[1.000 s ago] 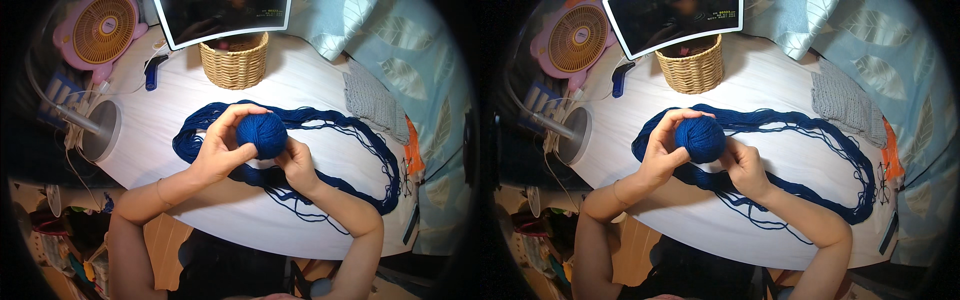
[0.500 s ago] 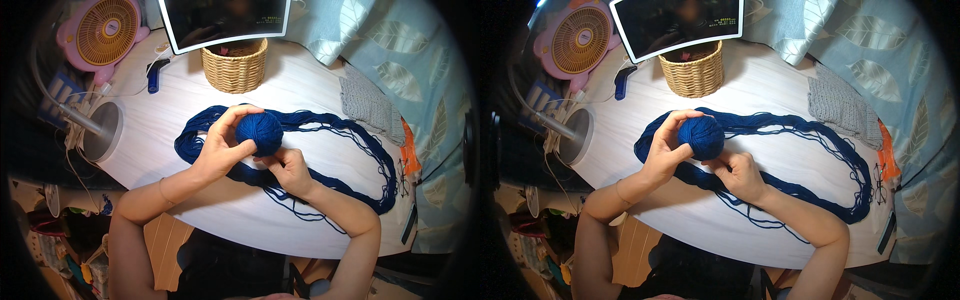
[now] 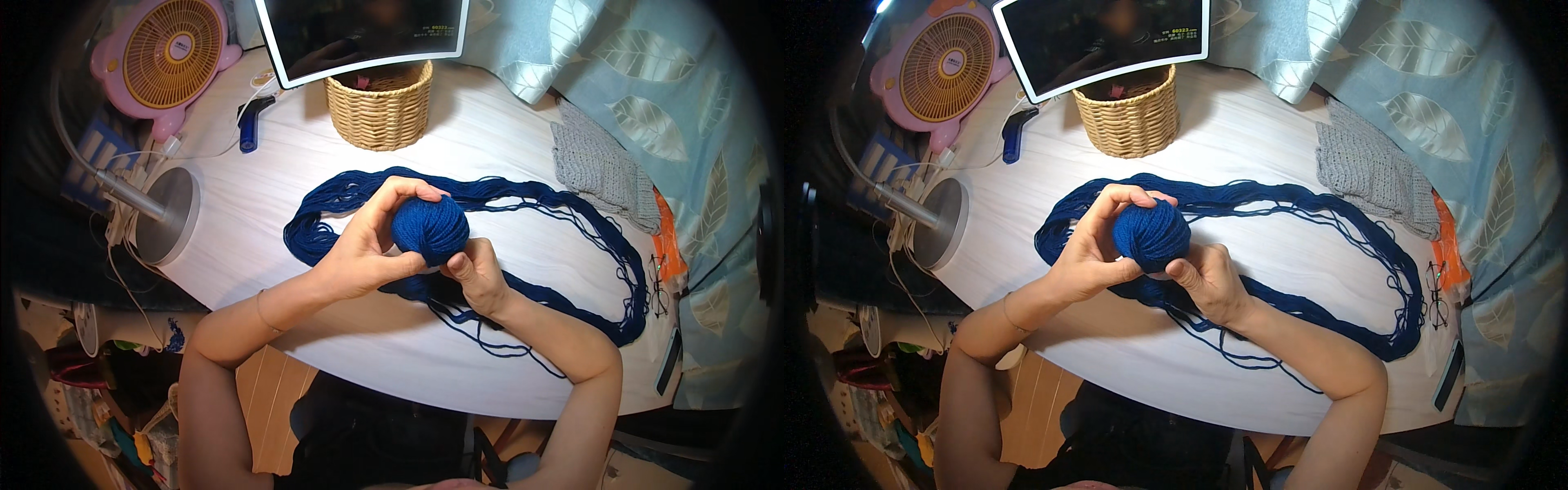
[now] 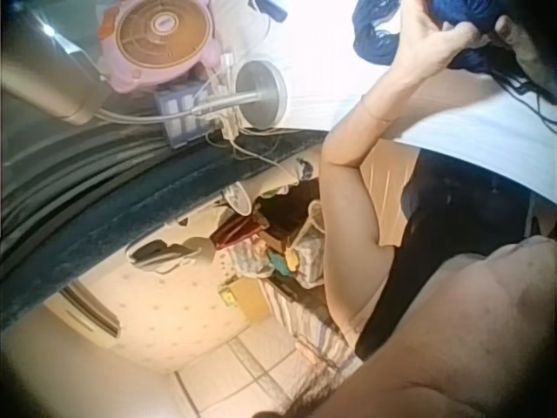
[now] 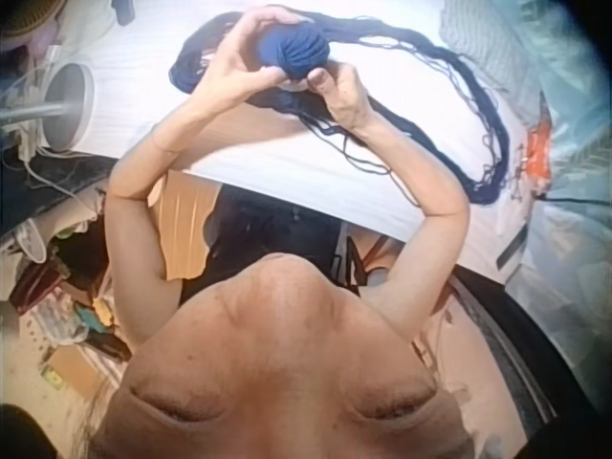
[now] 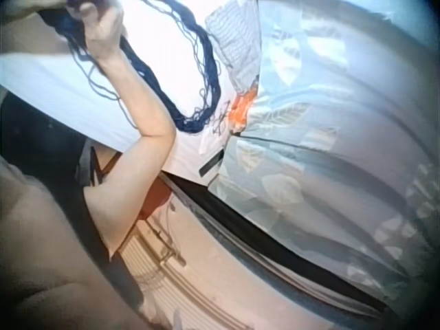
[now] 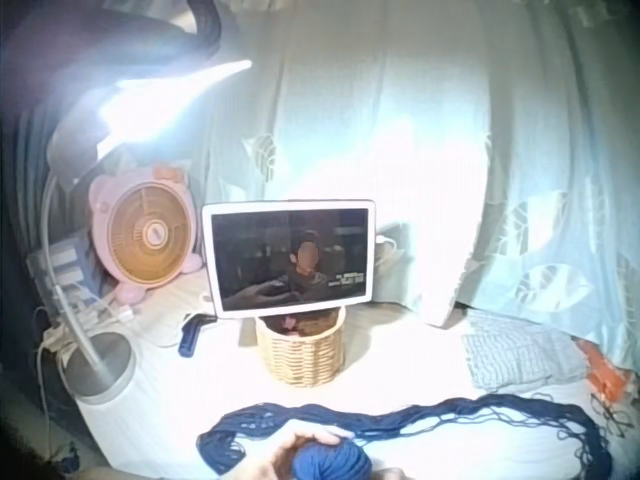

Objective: The person winds blue yarn into a ball by hand while sitting at a desk. They pull lengths of yarn from a loop on the table and wrap them around the ball to increase its size.

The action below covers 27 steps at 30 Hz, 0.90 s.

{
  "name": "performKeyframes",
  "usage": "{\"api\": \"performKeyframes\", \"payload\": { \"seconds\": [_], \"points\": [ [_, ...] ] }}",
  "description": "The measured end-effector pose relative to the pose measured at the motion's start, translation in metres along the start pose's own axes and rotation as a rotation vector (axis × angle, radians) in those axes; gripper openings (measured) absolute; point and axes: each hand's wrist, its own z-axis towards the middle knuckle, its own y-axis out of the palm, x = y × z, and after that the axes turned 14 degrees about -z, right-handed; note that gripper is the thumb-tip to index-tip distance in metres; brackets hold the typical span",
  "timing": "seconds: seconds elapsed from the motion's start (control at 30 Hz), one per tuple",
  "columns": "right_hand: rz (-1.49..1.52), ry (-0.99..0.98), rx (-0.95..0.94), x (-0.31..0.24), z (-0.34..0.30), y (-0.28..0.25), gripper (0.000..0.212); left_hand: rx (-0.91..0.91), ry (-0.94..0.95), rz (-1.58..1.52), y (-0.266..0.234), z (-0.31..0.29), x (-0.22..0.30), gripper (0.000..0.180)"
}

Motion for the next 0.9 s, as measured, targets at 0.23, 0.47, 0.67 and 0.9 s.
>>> {"api": "performKeyframes", "payload": {
  "seconds": [0.23,0.47,0.67,0.9],
  "points": [
    [-0.059,-0.011,-0.021,0.003,-0.002,-0.002,0.057,0.038,-0.073,-0.021,0.006,0.0,0.009,0.053],
    [-0.187,-0.103,0.069,0.006,0.002,0.005,0.055,0.116,0.001,-0.063,-0.002,0.002,0.012,0.052],
    [-0.083,-0.131,0.071,0.008,0.004,0.007,0.052,0.079,0.029,-0.015,0.001,-0.003,0.006,0.051],
    [0.003,-0.008,0.08,0.013,0.001,0.003,0.051,0.052,0.034,0.093,0.006,-0.003,0.0,0.055]
  ]
}}
